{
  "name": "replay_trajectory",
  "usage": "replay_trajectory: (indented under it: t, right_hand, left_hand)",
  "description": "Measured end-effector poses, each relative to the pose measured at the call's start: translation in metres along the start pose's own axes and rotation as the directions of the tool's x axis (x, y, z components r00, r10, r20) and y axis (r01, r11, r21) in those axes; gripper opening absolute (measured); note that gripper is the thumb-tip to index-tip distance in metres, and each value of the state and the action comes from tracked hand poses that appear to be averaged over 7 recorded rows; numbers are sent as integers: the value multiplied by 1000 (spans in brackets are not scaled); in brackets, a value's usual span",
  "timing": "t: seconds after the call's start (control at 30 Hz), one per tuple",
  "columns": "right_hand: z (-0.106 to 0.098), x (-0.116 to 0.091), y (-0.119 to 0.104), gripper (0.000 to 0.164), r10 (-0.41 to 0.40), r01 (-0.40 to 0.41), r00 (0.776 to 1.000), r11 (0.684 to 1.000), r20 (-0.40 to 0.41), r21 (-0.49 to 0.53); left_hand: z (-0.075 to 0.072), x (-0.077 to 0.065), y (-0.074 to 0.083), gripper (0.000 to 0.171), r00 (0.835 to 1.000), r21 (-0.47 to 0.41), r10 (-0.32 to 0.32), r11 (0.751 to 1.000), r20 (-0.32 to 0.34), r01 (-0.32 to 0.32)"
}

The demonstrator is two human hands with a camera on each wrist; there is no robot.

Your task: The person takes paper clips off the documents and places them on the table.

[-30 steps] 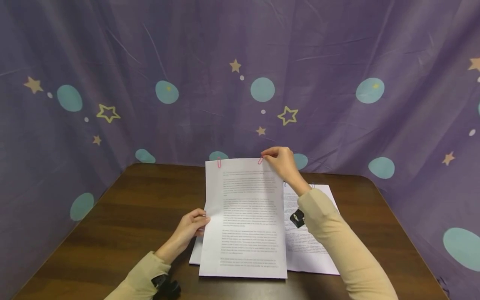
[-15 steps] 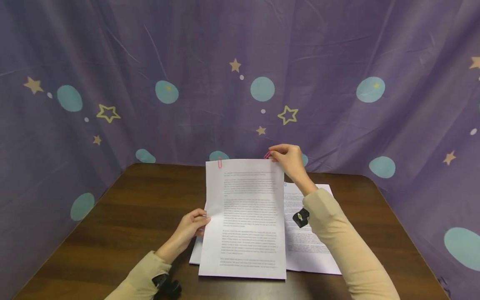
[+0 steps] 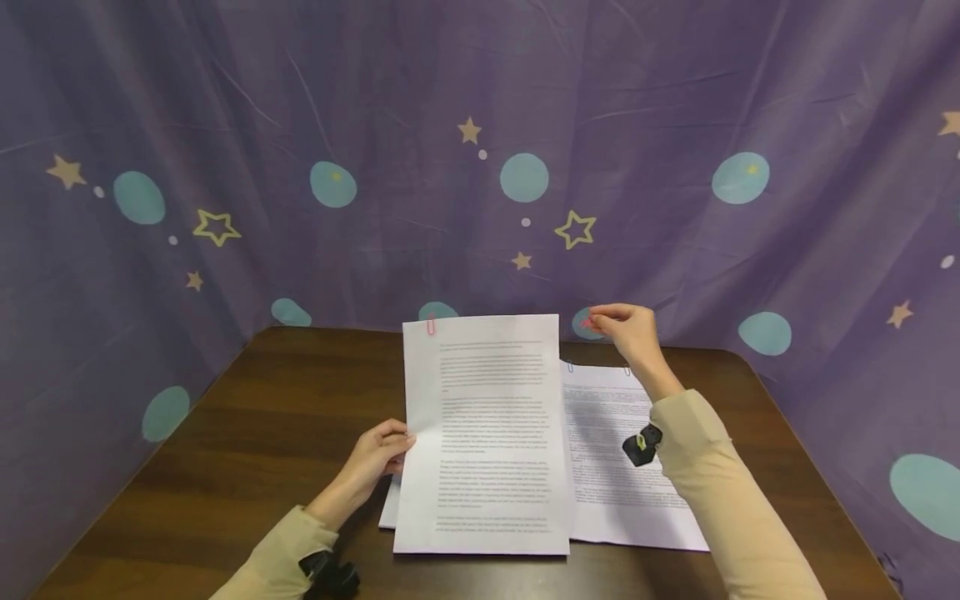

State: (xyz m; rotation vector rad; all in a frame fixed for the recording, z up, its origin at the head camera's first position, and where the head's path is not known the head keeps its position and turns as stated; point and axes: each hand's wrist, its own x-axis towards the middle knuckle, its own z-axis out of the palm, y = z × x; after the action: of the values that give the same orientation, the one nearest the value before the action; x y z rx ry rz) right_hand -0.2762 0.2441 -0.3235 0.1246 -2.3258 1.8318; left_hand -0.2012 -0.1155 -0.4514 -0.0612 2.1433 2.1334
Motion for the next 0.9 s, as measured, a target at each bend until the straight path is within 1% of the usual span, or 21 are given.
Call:
replay_trajectory:
  t: [0.07,0.1,0.17,0.2,0.27,0.3,0.33,0.37,0.43,0.5,0.53,0.6,0.67,0.77,0.8,0.83,0.9]
  right_hand:
    - [-11,3,17,35,13,-13,1000,1000,1,12]
    - [-17,7,32,35,14,-14,1000,1000,-14,21]
    - [-35,21,76,34,18,-15,999,997,-31,77]
    - [-46,30,102,35,26,-23,999,996,-40,87]
    - [-69,49,158,35,12,-4,998,993,-68,114]
    - [-79,56,183,35,14,-4,996,994,-89,112]
    - [-90,62,205,37,13,-2,996,993,-94,121]
    - [-98,65,221,38,27,-15,994,993,-104,117]
    - [-109,65,240,39,18,-5,990,995,-142,95]
    - [-115,56,244,37,39,-26,986,996,-165,83]
    - [-117,49,241,36,51,-38,984,996,-169,78]
    - [-118,34,230,27,75,-66,984,996,-161,63]
    - [-117,18,214,20,113,-104,983,992,-147,70]
    - [-111,-6,180,21,138,-136,985,990,-107,25]
    - [-109,-13,170,24,147,-147,984,989,-103,3]
    - [-107,-20,161,27,146,-149,984,989,-103,-23]
    - [-105,-29,150,33,138,-146,985,986,-101,-78]
  left_hand:
    - [-1,0,-1,14,1000,2,-7,1000,-6,7]
    - [-1,0,-1,13,1000,0,-11,1000,-9,11]
    - [-1,0,-1,13,1000,-6,-21,1000,-17,21]
    - [-1,0,-2,13,1000,-8,-20,1000,-18,20]
    - [-1,0,-2,13,1000,-12,-22,1000,-19,21]
    - [-1,0,-1,13,1000,-14,-22,1000,-21,22]
    - [0,0,-1,14,999,-15,-23,1000,-23,22]
    - [0,0,-1,13,999,-17,-25,1000,-26,25]
    - [0,0,0,13,999,-15,-24,1000,-30,23]
    - [0,0,0,13,999,-15,-21,1000,-29,21]
    - [0,0,0,13,999,-15,-21,1000,-28,20]
    - [0,0,0,13,1000,-14,-17,1000,-22,17]
    - [-1,0,-1,13,1000,-19,-17,1000,-17,17]
    - [-2,0,-2,13,1000,-21,-21,1000,-20,20]
    - [-2,0,-3,12,999,-21,-23,1000,-22,22]
    - [-2,0,-3,12,999,-24,-25,999,-24,25]
    - [-3,0,-3,12,999,-24,-28,999,-29,28]
